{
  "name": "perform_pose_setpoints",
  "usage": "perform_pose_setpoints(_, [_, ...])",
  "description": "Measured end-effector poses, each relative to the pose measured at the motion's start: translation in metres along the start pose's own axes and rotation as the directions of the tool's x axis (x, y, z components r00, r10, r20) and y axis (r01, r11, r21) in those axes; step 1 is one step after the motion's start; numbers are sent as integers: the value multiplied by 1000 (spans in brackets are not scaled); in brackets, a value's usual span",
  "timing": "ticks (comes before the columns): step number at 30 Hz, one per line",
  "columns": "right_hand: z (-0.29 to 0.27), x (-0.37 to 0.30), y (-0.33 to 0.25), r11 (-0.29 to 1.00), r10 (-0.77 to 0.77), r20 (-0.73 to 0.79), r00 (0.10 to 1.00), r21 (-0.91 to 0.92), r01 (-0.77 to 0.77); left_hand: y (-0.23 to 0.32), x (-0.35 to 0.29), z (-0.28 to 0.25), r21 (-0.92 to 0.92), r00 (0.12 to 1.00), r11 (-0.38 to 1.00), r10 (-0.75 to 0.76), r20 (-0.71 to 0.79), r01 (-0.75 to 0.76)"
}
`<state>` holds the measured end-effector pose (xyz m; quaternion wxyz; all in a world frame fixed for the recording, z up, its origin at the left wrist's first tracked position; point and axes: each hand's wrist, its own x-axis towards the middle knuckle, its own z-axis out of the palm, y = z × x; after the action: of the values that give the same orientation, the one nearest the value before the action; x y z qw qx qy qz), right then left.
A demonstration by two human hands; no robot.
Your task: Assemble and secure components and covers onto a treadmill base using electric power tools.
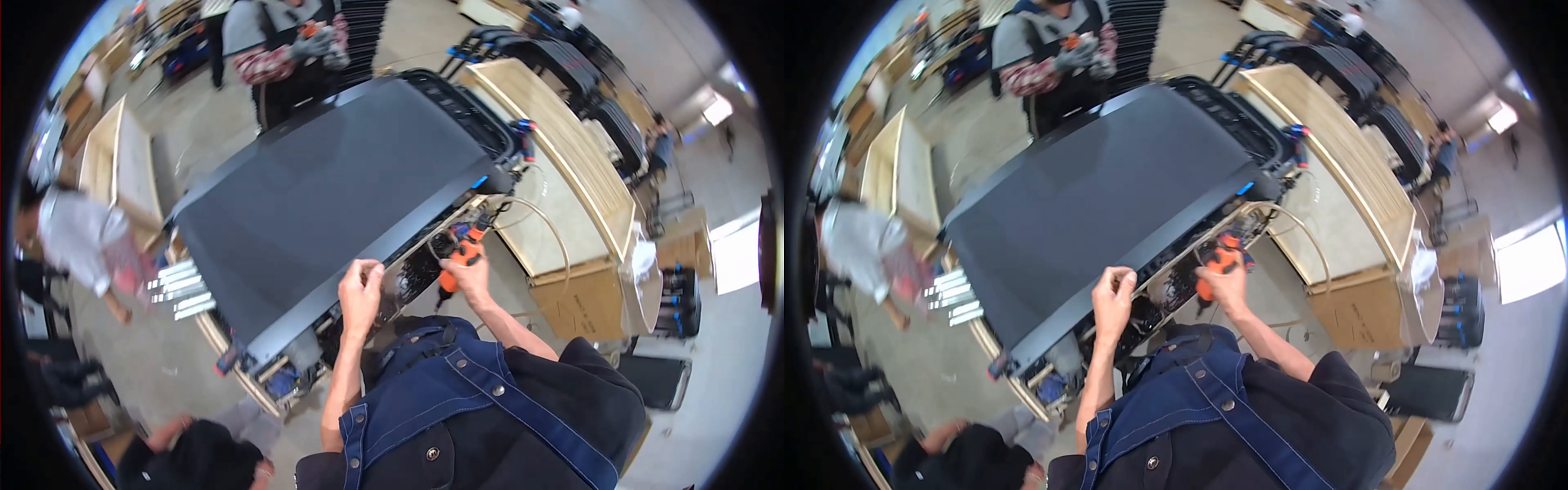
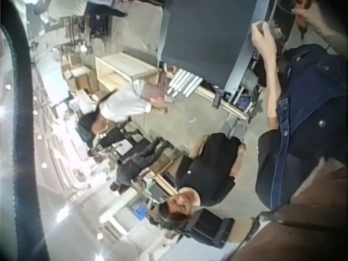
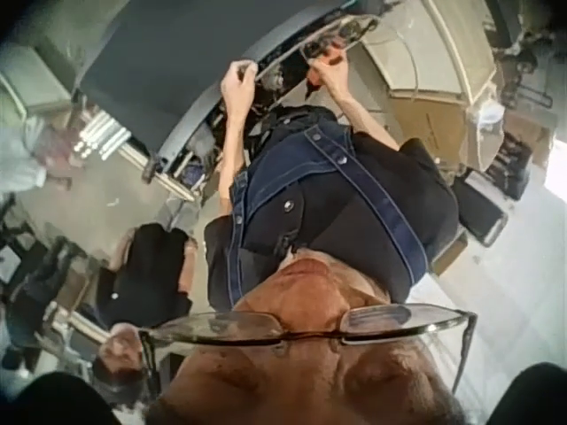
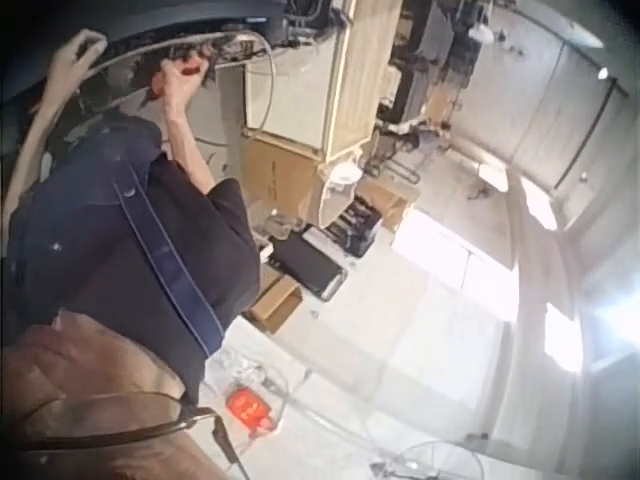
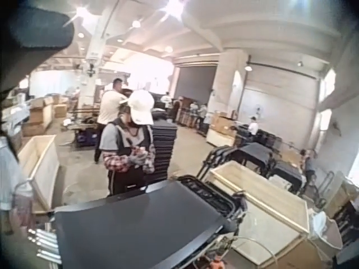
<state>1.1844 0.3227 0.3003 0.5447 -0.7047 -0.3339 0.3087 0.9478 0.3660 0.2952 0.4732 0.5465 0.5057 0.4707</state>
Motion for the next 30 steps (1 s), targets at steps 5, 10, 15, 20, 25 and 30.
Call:
perform_pose_setpoints(5, [-162, 87, 68, 991, 53, -439, 897, 133, 7, 18, 37, 95, 312, 962, 913, 224, 159, -264])
perform_pose_setpoints(10, [-235, 210, 93, 994, -109, -469, 876, -67, 88, 7, 87, 172, 510, 933, 793, 356, 55, -333])
perform_pose_setpoints(15, [-273, 360, 156, 973, 53, -229, 972, -206, -102, 3, 117, 249, 798, 920, 569, 390, -47, -200])
perform_pose_setpoints(20, [-254, 464, 217, 927, -108, -11, 994, -363, 97, -4, 125, 254, 835, 928, 542, 351, -123, -94])
perform_pose_setpoints(25, [-207, 509, 311, 820, 208, 140, 968, -565, -94, 10, 121, 265, 897, 916, 441, 356, -184, 9])
perform_pose_setpoints(30, [-206, 474, 331, 874, 215, 187, 959, -476, -103, 4, 118, 272, 892, 877, 452, 435, -202, -19])
